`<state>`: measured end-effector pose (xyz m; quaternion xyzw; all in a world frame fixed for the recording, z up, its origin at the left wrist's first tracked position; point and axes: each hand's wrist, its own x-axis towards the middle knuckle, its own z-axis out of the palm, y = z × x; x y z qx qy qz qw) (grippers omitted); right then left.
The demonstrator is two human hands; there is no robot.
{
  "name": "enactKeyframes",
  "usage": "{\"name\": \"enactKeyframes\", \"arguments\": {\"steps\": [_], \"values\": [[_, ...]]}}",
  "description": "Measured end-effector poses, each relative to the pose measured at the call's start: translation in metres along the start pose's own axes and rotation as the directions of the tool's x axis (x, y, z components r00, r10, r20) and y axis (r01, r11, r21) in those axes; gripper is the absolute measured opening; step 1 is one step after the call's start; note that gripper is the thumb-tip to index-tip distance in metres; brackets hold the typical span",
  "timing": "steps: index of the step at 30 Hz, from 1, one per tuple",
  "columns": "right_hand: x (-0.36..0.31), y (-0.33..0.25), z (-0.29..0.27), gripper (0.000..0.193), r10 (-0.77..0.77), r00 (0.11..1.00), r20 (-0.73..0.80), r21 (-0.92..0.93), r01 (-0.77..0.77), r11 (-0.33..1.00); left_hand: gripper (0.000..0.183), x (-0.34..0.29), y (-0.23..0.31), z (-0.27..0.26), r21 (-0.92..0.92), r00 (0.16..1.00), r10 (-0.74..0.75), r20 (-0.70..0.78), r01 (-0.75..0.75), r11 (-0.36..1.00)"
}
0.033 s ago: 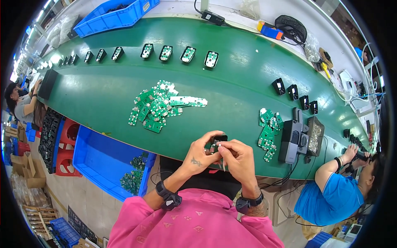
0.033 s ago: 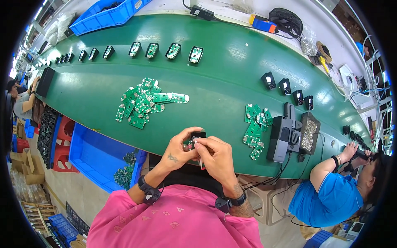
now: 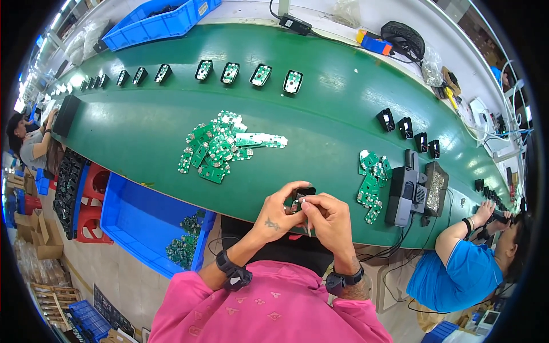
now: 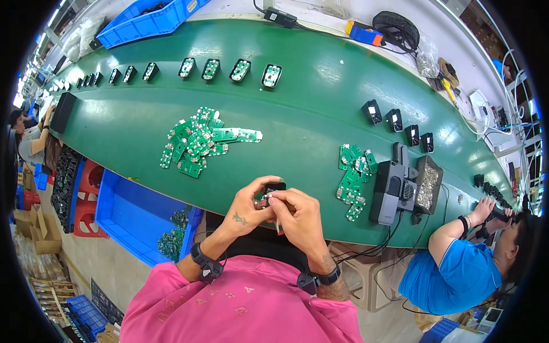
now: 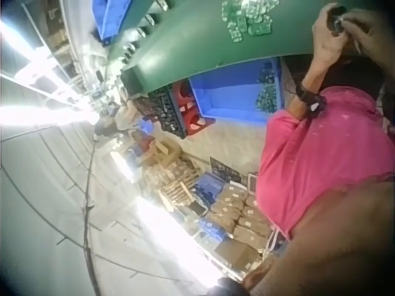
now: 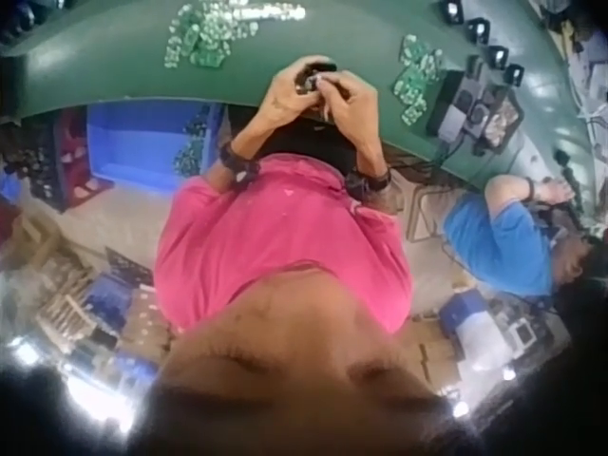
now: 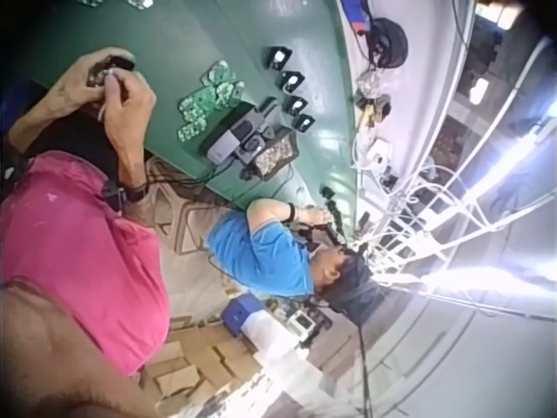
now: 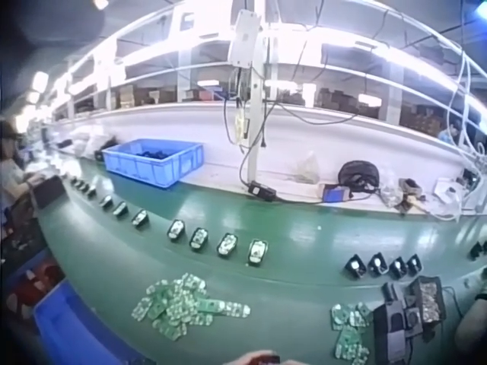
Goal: Assembling small circuit boards into black plastic housings on an assembly line.
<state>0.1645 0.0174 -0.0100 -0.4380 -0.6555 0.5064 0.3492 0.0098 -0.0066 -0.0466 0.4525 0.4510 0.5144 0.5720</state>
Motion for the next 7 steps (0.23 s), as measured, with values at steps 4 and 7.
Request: {"name": "enactKeyframes", "arguments": {"steps": [4, 7], "values": [[-0.004, 0.004, 0.003, 0.012, 0.043, 0.999, -0.023, 0.100, -0.040, 0.994, 0.052, -0.002, 0.003, 0.001, 0.076, 0.999, -0.004, -0.039, 0.007, 0.997], [-0.011, 0.011, 0.007, 0.014, 0.028, 0.993, -0.117, 0.043, -0.023, 0.999, 0.053, -0.005, 0.007, 0.003, 0.190, 0.984, 0.043, -0.173, -0.010, 0.982]]}}
